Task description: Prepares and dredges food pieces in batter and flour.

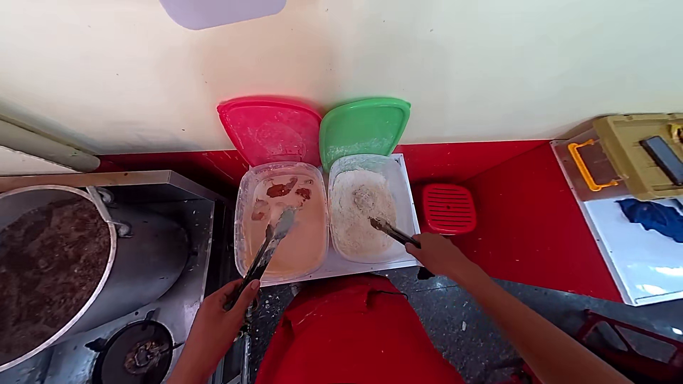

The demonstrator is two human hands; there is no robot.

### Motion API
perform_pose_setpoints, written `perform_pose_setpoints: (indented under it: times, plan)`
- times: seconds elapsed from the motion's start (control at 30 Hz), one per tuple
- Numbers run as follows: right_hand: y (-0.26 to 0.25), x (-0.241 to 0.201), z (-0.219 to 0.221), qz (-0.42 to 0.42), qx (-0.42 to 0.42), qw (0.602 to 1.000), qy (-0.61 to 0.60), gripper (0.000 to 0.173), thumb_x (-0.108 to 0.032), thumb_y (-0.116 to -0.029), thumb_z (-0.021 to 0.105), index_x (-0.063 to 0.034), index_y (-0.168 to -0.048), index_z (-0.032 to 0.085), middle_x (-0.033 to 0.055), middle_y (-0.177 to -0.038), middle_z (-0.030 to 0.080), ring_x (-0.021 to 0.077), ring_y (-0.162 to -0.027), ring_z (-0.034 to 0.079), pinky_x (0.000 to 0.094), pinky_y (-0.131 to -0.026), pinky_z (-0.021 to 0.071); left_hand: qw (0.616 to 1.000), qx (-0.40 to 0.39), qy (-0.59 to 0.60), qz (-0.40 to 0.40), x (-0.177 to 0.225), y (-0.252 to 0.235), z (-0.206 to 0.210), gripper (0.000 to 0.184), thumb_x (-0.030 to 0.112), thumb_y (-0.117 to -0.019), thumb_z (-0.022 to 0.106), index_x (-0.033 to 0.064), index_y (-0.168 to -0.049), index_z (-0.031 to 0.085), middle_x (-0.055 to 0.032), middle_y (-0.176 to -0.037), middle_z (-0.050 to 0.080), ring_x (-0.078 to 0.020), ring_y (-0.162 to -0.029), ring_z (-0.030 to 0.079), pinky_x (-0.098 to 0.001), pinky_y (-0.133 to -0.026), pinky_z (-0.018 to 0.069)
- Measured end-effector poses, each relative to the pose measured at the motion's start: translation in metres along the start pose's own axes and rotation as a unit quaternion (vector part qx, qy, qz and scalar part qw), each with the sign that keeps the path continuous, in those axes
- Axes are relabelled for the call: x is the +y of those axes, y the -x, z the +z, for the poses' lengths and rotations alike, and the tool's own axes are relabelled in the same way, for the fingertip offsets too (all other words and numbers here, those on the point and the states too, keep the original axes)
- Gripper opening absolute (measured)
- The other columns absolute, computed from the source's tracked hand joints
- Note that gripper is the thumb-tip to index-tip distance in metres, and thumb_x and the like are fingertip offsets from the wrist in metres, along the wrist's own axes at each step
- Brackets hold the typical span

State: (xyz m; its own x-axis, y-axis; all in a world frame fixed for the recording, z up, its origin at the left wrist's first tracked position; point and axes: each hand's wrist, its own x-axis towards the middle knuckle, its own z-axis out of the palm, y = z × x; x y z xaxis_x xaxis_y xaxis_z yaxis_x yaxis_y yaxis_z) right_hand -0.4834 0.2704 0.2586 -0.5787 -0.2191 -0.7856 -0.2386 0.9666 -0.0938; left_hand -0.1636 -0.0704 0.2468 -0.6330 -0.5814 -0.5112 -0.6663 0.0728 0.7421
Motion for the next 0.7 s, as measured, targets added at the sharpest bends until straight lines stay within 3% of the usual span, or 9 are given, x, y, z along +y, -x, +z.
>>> perform_pose_setpoints:
  times: [0.07,0.1,0.2,0.27,0.33,0.4,0.47,0.57,0.7]
  plan:
    - [-0.005,0.007,0.008,0.042,-0.075,0.985,-0.149,0.052,-0.052,-0.1088,0.037,-0.0056,-0.107,0.06,0.0077,-0.082,0.059,0.0149,-0.057,0.054,0.0335,-0.053,0.0487,1.0,0.008,0.012,-0.001,0.0,0.003,0.002,0.044,0.054,-0.0952,0.065,0.012,-0.106,0.073,-0.0009,-0.068,0.06,-0.0128,-0.044,0.047,-0.0287,-0.039,0.0404]
    - [-0.01,0.008,0.014,0.072,-0.093,0.969,-0.219,0.051,-0.052,-0.1091,0.036,-0.0059,-0.11,0.057,0.0071,-0.084,0.058,0.0122,-0.052,0.052,0.0294,-0.049,0.0475,1.0,0.011,0.019,-0.002,-0.001,0.005,0.005,0.044,0.054,-0.0954,0.065,0.0113,-0.105,0.073,-0.0009,-0.068,0.06,-0.0127,-0.045,0.047,-0.0285,-0.039,0.0404]
    - [-0.039,0.005,0.034,0.113,-0.075,0.92,-0.369,0.047,-0.05,-0.1099,0.037,-0.0069,-0.117,0.055,0.0069,-0.085,0.057,0.0102,-0.049,0.048,0.0245,-0.046,0.0431,1.0,0.015,0.019,-0.003,-0.006,0.006,0.011,0.043,0.053,-0.0957,0.064,0.0114,-0.104,0.074,0.0003,-0.069,0.061,-0.0112,-0.048,0.049,-0.0272,-0.041,0.0407]
    - [-0.058,0.005,0.044,0.062,-0.041,0.925,-0.373,0.044,-0.045,-0.1109,0.04,-0.0063,-0.115,0.059,0.0044,-0.077,0.053,0.0084,-0.046,0.044,0.0229,-0.043,0.0404,1.0,0.011,0.008,-0.003,-0.012,0.004,0.011,0.045,0.055,-0.0948,0.065,0.012,-0.105,0.074,0.0001,-0.07,0.062,-0.0118,-0.048,0.05,-0.0284,-0.042,0.0417]
    - [-0.06,0.005,0.042,-0.025,0.036,0.958,-0.283,0.041,-0.041,-0.1099,0.045,-0.0068,-0.113,0.066,0.0044,-0.071,0.051,0.0123,-0.051,0.047,0.0294,-0.049,0.0427,1.0,0.005,0.002,0.0,-0.014,0.002,0.01,0.049,0.06,-0.0934,0.064,0.0135,-0.105,0.074,0.0,-0.071,0.063,-0.0126,-0.048,0.05,-0.0296,-0.042,0.0421]
    - [-0.044,0.001,0.031,-0.088,0.143,0.971,-0.17,0.033,-0.038,-0.1079,0.049,-0.0099,-0.106,0.066,0.0095,-0.075,0.06,0.0248,-0.069,0.06,0.0478,-0.065,0.0512,1.0,0.001,0.003,0.004,-0.012,0.001,0.01,0.05,0.061,-0.0931,0.064,0.014,-0.106,0.074,-0.0008,-0.073,0.063,-0.0136,-0.049,0.051,-0.0308,-0.042,0.043]
    - [-0.024,-0.002,0.025,-0.112,0.228,0.962,-0.097,0.032,-0.037,-0.1073,0.049,-0.0123,-0.12,0.064,0.0112,-0.082,0.065,0.0298,-0.078,0.067,0.0535,-0.072,0.056,1.0,0.0,-0.001,0.006,-0.011,-0.001,0.011,0.052,0.064,-0.0918,0.063,0.0152,-0.106,0.074,-0.0004,-0.074,0.064,-0.0137,-0.05,0.052,-0.0307,-0.043,0.0436]
    - [-0.008,0.002,0.021,-0.105,0.263,0.958,-0.036,0.046,-0.04,-0.1078,0.045,-0.0159,-0.145,0.054,0.0139,-0.099,0.068,0.0328,-0.093,0.069,0.0543,-0.081,0.0576,1.0,0.001,-0.011,0.014,-0.008,-0.006,0.01,0.054,0.068,-0.0906,0.062,0.0168,-0.104,0.074,0.0004,-0.073,0.064,-0.0134,-0.051,0.053,-0.0308,-0.044,0.0437]
    - [0.002,0.008,0.018,-0.111,0.289,0.951,-0.006,0.052,-0.042,-0.1081,0.044,-0.0182,-0.155,0.047,0.0163,-0.111,0.068,0.0344,-0.094,0.07,0.0555,-0.079,0.0585,1.0,-0.002,-0.015,0.011,-0.007,-0.01,0.006,0.057,0.071,-0.0894,0.061,0.0175,-0.104,0.075,-0.0004,-0.072,0.064,-0.0145,-0.049,0.053,-0.0318,-0.042,0.0439]
